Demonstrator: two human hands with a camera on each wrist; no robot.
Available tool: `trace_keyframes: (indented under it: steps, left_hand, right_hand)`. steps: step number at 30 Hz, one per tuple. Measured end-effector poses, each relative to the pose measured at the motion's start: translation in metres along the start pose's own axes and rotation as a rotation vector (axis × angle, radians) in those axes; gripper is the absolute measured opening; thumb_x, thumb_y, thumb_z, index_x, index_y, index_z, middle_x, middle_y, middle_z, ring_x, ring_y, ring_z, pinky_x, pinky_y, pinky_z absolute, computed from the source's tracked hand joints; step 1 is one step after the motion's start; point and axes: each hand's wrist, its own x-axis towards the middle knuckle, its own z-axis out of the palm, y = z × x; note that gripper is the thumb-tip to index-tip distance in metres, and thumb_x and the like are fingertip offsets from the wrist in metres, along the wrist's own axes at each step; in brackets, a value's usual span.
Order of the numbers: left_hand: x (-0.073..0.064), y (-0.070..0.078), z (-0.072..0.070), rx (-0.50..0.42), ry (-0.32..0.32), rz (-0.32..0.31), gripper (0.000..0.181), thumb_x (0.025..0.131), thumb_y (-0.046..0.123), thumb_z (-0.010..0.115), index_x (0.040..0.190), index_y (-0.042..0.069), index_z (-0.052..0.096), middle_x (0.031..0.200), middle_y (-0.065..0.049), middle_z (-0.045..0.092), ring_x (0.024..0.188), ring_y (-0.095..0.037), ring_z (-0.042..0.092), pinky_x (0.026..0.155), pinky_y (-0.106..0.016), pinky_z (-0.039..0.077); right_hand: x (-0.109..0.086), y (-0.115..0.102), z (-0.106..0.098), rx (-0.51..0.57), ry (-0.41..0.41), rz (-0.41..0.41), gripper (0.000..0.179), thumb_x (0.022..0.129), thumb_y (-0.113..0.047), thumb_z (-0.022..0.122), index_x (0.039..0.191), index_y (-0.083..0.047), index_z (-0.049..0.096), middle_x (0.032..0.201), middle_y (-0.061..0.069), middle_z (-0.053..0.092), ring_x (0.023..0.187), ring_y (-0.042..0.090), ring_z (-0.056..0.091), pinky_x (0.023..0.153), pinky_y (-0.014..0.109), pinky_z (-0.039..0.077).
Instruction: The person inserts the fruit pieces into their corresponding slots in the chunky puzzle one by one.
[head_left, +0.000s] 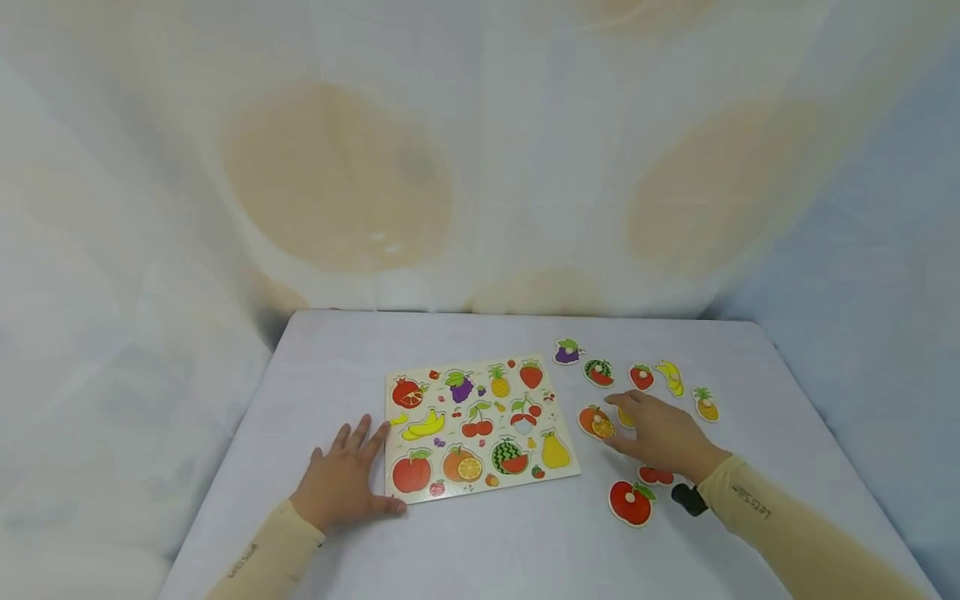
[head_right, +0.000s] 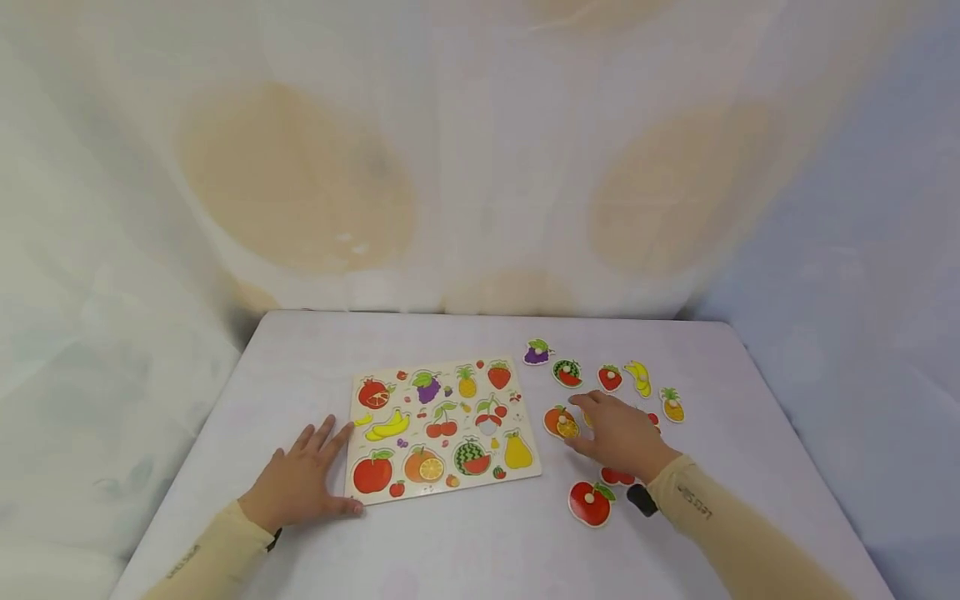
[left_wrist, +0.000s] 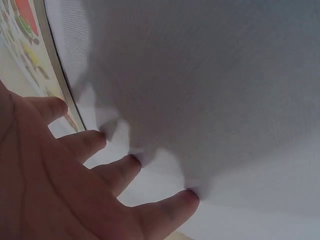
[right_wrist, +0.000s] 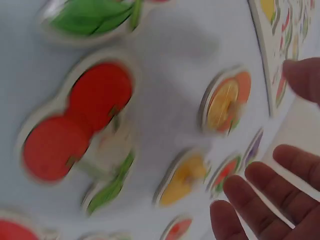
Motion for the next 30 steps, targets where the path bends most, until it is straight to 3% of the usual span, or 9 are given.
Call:
trace_keyframes:
  steps: [4, 14, 26, 30]
  left_hand:
    - [0.0, -0.001, 0.004, 0.007, -0.004, -0.008, 0.123, 0.059, 0.081, 0.074, 0.157, 0.019, 0.034, 0.162, -0.017, 0.024, 0.144, -0.05, 0.02, 0.098, -0.081, 0.023]
    - [0.002, 0.001, 0.007, 0.019, 0.016, -0.002, 0.123, 0.058, 0.079, 0.077, 0.157, 0.018, 0.035, 0.161, -0.019, 0.025, 0.143, -0.052, 0.021, 0.096, -0.082, 0.023]
    - [0.002, 0.0, 0.006, 0.026, 0.02, 0.002, 0.123, 0.058, 0.08, 0.076, 0.157, 0.02, 0.034, 0.161, -0.018, 0.025, 0.143, -0.051, 0.021, 0.095, -0.082, 0.024]
    - [0.002, -0.001, 0.008, 0.031, 0.026, 0.012, 0.124, 0.058, 0.081, 0.075, 0.157, 0.02, 0.034, 0.162, -0.015, 0.025, 0.142, -0.052, 0.022, 0.094, -0.083, 0.025]
  right_hand:
    - [0.015, -0.015, 0.01, 0.007, -0.024, -0.015, 0.069, 0.081, -0.046, 0.082, 0.136, -0.011, 0.059, 0.133, 0.017, 0.059, 0.115, 0.035, 0.06, 0.09, 0.055, 0.053]
    - [0.029, -0.023, 0.023, 0.04, -0.027, 0.008, 0.053, 0.081, -0.033, 0.085, 0.124, -0.007, 0.067, 0.12, 0.014, 0.062, 0.102, 0.029, 0.061, 0.092, 0.051, 0.053]
    - [0.035, -0.025, 0.023, 0.087, -0.024, 0.048, 0.043, 0.08, -0.029, 0.086, 0.116, -0.009, 0.071, 0.1, 0.003, 0.062, 0.087, 0.02, 0.059, 0.085, 0.044, 0.056]
    - [0.034, -0.024, 0.025, 0.054, 0.0, 0.03, 0.045, 0.078, -0.031, 0.086, 0.115, -0.01, 0.072, 0.103, 0.003, 0.064, 0.089, 0.021, 0.06, 0.083, 0.045, 0.056]
